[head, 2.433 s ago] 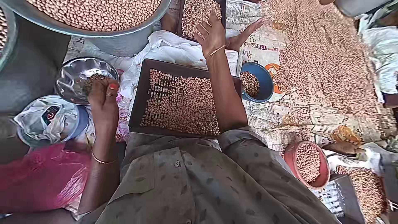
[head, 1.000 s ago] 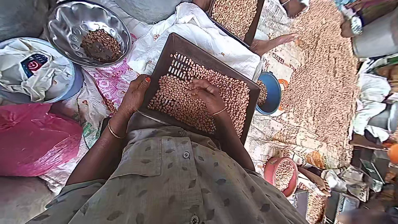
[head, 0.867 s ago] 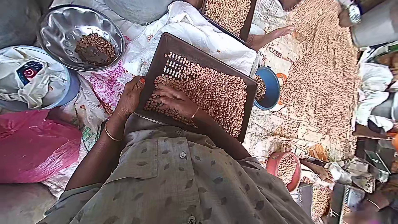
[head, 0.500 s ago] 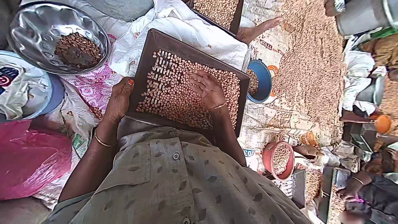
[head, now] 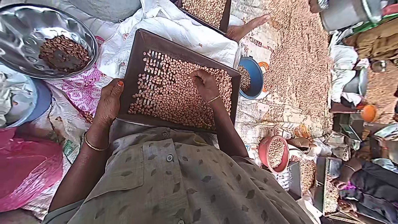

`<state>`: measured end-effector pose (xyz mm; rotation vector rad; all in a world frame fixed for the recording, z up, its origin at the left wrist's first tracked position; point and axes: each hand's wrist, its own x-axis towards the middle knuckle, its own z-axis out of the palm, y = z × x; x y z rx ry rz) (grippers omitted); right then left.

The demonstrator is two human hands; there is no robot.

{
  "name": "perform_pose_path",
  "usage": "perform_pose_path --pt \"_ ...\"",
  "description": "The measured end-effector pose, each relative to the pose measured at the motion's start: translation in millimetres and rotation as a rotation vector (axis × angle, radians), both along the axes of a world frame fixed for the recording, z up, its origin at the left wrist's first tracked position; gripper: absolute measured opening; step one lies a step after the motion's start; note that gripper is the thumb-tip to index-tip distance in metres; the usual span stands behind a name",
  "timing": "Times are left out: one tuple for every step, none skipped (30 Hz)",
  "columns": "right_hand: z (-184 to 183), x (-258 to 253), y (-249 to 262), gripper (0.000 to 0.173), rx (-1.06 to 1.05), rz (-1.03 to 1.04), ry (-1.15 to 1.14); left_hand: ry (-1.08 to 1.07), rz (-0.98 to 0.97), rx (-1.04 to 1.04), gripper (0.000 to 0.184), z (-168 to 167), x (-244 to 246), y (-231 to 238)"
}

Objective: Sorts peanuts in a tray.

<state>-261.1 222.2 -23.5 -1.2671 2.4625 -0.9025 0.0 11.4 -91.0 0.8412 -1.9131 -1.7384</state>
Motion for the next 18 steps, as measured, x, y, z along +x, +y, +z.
perform_pose_path --pt "-5 -5 -9 0.025 0.039 0.008 0.064 -0.008 0.0 0.002 0.038 1 0 0" --pt "-11 -7 -17 0.025 0.089 0.007 0.116 -0.016 -0.003 0.003 0.039 0 0 1" --pt "-16 -8 -23 0.025 0.149 0.001 0.157 -0.018 -0.001 0.003 0.04 -1 0 0" --pt "-22 -8 -28 0.025 0.206 -0.008 0.194 -0.016 0.002 0.002 0.039 -2 0 0" --pt "-26 -6 -32 0.024 0.253 -0.019 0.227 -0.015 0.002 -0.001 0.039 -2 -1 -1" --pt "-27 -4 -35 0.023 0.291 -0.029 0.247 -0.015 0.001 -0.002 0.039 -2 -1 -1" --pt "-29 -2 -36 0.023 0.305 -0.032 0.261 -0.011 0.001 -0.001 0.039 -3 -1 -1" --pt "-31 0 -36 0.022 0.295 -0.034 0.272 -0.009 -0.002 -0.001 0.038 -3 0 -1" --pt "-32 1 -35 0.021 0.274 -0.036 0.28 -0.011 -0.004 -0.002 0.038 -3 0 -1" --pt "-34 0 -35 0.02 0.252 -0.04 0.285 -0.015 -0.004 -0.006 0.038 -2 -1 -2" --pt "-37 0 -34 0.017 0.232 -0.047 0.294 -0.018 -0.004 -0.007 0.038 -3 -1 -2" --pt "-38 0 -34 0.017 0.217 -0.051 0.3 -0.021 -0.003 -0.008 0.038 -4 -1 -2" --pt "-39 -1 -34 0.016 0.207 -0.051 0.303 -0.021 -0.003 -0.005 0.038 -5 -1 -2" --pt "-39 -2 -34 0.017 0.201 -0.048 0.305 -0.016 -0.002 -0.004 0.038 -5 -1 -2" --pt "-39 -2 -33 0.017 0.188 -0.047 0.304 -0.011 -0.003 -0.006 0.038 -5 -1 -2" --pt "-39 -3 -32 0.018 0.159 -0.05 0.29 -0.012 0.0 -0.004 0.038 -5 0 -1" --pt "-39 -4 -31 0.018 0.105 -0.057 0.265 -0.014 0.004 -0.001 0.038 -5 0 -1" --pt "-38 -6 -29 0.019 0.044 -0.068 0.233 -0.016 0.004 0.001 0.038 -4 -1 -1"
